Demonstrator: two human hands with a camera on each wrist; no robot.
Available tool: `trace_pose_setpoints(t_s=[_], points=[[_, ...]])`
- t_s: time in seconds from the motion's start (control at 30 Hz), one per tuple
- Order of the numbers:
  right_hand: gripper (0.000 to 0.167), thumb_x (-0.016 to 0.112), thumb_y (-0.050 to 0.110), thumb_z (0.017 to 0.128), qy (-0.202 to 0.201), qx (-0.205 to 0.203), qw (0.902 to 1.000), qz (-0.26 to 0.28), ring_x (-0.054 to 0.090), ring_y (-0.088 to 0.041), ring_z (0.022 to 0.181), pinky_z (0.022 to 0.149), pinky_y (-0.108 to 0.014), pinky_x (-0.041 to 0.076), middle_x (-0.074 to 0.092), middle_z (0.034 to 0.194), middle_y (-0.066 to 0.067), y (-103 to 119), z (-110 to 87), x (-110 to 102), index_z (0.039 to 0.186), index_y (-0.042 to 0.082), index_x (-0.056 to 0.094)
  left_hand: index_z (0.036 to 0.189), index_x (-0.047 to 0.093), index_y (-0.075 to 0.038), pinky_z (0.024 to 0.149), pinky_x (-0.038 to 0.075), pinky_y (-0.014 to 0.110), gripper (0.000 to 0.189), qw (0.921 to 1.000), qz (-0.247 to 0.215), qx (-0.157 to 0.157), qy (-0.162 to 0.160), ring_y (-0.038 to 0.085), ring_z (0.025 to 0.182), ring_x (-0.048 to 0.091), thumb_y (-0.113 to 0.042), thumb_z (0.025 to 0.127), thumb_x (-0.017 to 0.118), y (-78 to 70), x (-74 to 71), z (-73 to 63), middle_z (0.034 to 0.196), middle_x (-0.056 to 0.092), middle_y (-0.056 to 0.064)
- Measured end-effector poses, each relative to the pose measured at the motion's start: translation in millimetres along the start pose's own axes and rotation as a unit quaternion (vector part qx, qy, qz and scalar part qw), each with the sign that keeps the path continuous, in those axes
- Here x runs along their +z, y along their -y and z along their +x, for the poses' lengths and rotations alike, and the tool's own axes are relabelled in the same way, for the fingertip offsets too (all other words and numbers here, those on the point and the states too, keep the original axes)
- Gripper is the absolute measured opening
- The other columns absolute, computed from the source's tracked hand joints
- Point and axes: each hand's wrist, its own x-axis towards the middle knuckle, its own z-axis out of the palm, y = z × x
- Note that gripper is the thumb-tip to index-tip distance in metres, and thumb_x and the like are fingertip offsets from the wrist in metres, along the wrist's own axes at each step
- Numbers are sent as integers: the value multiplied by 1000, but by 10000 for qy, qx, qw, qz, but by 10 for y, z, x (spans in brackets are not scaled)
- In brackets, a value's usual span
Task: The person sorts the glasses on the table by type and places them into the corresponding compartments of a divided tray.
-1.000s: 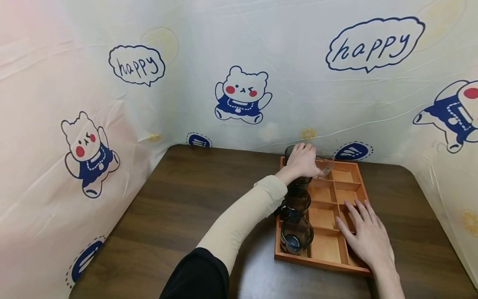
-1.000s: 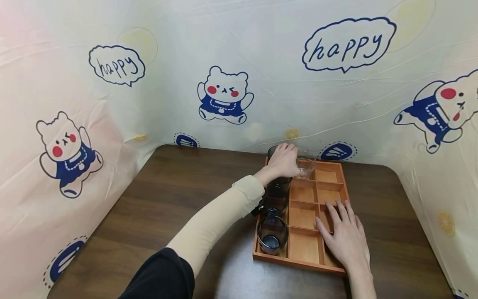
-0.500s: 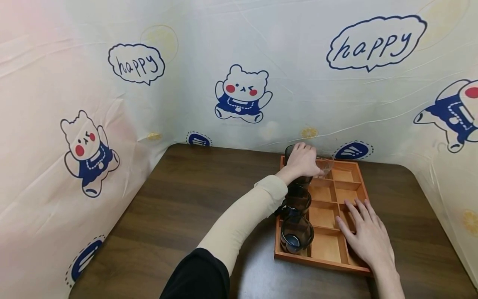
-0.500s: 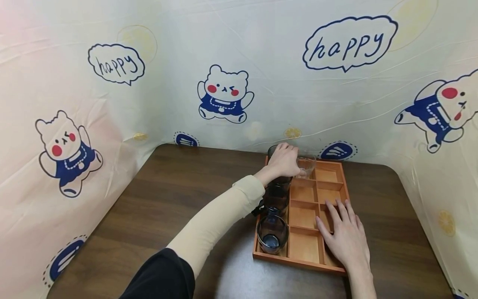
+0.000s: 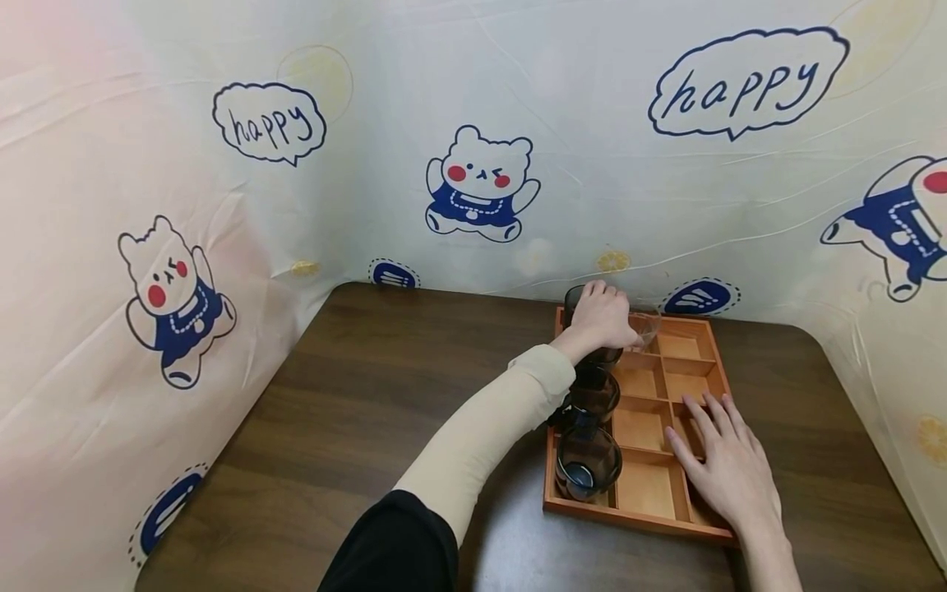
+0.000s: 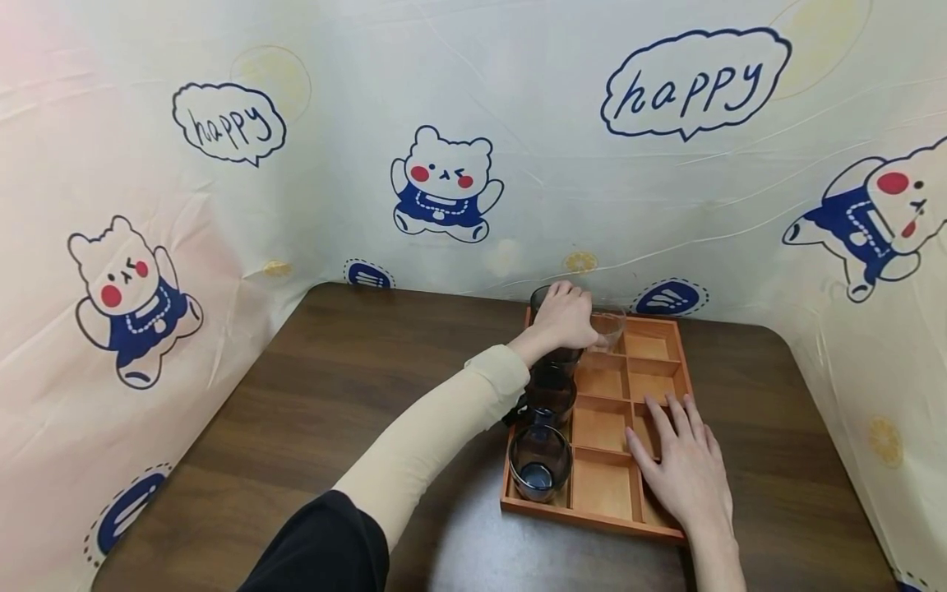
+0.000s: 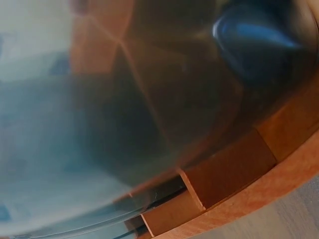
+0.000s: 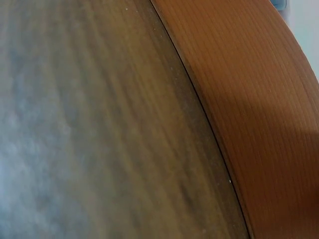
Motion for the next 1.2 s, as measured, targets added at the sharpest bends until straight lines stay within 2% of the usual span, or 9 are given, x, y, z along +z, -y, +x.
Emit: trace_pose_setpoints(t_s=[0.33, 0.63, 0.77, 1.0, 1.1, 1.2], points=[[69, 61, 51, 110, 19, 25, 10000, 26, 30, -54, 162, 116, -81, 33, 45, 165, -34, 19, -10, -12, 159, 4, 52, 139, 66, -26, 137, 20, 36, 61, 9999, 25, -28, -97, 17, 153, 41, -73, 101, 62, 5, 22, -33, 155, 59, -6], [67, 63, 48, 110, -24, 32, 10000, 40, 31, -54, 161, 115, -82, 33, 45, 165, -34, 9, -13, -14, 158, 3, 53, 121, 69, -29, 136, 21, 37, 53, 9999, 20, -77, -147, 17, 149, 43, -76, 99, 62, -30, 12, -32, 148, 61, -6], [67, 63, 48, 109, -20, 50, 10000, 41, 30, -54, 161, 115, -82, 33, 45, 165, -34, 4, -16, -15, 158, 3, 53, 118, 70, -30, 136, 21, 37, 54, 9998, 6, -98, -172, 18, 149, 43, -79, 98, 61, -41, 11, -39, 148, 61, -6], [67, 63, 48, 110, 4, 58, 10000, 53, 29, -54, 162, 115, -82, 33, 45, 165, -34, 19, -12, -22, 159, 4, 52, 129, 68, -29, 137, 20, 38, 60, 9998, -73, -48, -156, 18, 151, 43, -80, 99, 59, -10, 12, -58, 151, 60, -6], [67, 63, 48, 110, 34, 81, 9999, 61, 29, -54, 162, 115, -82, 32, 44, 165, -34, 30, -8, -22, 159, 4, 52, 145, 62, -25, 137, 23, 40, 71, 9992, -263, 147, -264, 20, 152, 46, -80, 99, 58, 41, 4, -70, 155, 60, -3], [68, 62, 50, 110, 54, 99, 9999, 37, 29, -53, 162, 116, -82, 32, 44, 166, -34, 34, -4, -19, 159, 4, 52, 162, 50, -23, 138, 24, 43, 81, 9959, -668, 445, -404, 21, 156, 46, -77, 102, 57, 108, -7, -79, 164, 56, -1]])
